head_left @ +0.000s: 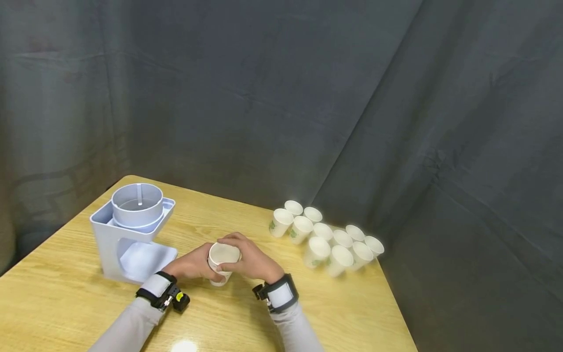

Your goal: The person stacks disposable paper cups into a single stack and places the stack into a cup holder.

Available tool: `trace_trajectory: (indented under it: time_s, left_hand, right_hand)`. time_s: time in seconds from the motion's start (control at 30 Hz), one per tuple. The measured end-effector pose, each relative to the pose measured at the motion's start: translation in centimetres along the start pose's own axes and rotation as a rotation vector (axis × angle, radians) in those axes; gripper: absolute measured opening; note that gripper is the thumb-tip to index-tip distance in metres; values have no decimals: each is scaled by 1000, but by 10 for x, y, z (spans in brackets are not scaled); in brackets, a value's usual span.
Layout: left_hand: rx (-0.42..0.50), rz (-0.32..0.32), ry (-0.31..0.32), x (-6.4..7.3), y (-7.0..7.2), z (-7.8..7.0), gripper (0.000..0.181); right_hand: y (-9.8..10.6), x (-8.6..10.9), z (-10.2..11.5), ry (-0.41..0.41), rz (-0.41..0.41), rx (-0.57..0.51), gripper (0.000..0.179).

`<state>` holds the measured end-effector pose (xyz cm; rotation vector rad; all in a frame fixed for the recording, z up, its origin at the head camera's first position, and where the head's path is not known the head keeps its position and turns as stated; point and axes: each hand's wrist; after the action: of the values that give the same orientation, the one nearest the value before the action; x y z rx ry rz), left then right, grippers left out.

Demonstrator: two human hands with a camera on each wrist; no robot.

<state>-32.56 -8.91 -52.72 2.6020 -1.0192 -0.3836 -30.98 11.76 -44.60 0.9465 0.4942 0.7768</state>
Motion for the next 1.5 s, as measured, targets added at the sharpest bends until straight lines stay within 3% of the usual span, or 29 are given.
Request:
trace_trajectory:
  time_s: [0.13, 0.27, 0.4, 0.57, 0.7, 0.9, 1.13, 1.27, 1.37, 1.5]
  left_hand:
    - [-1, 0, -8, 0, -1, 0, 58]
    - [23, 3, -18, 0, -2, 0, 58]
    - [37, -7, -9, -1, -3, 0, 60]
    - [47, -21, 4, -4, -5, 1, 65]
    - [41, -28, 5, -4, -6, 1, 67]
    - [25, -38, 9, -3, -5, 1, 68]
    - [37, -35, 11, -2, -4, 0, 68]
    - [34, -33, 11, -1, -4, -1, 67]
    - [37, -35, 15, -1, -5, -1, 67]
    - [33, -45, 27, 1, -5, -1, 68]
  right_hand:
    - [2, 0, -6, 25, 12, -19, 62]
    - [10, -2, -17, -2, 32, -150, 54]
    - [24, -8, -36, -68, -46, -229, 46]
    - [41, -13, -73, -144, -225, -56, 47]
    - [49, -14, -103, -216, -293, 88, 54]
    - [52, -14, -138, -382, -296, 239, 69]
    - [44, -15, -156, -435, -284, 432, 72]
    - [37, -14, -159, -487, -253, 440, 71]
    - [34, -14, -157, -474, -271, 415, 69]
    - [30, -15, -153, -450, -270, 491, 70]
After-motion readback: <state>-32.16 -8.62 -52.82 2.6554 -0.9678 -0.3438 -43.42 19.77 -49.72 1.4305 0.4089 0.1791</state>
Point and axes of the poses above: each hand's wrist, its own x-axis away from the middle knuckle, its own y-axis out of the back of the hand, z = x × y, and after that the axes turned 7 degrees about z, right-handed
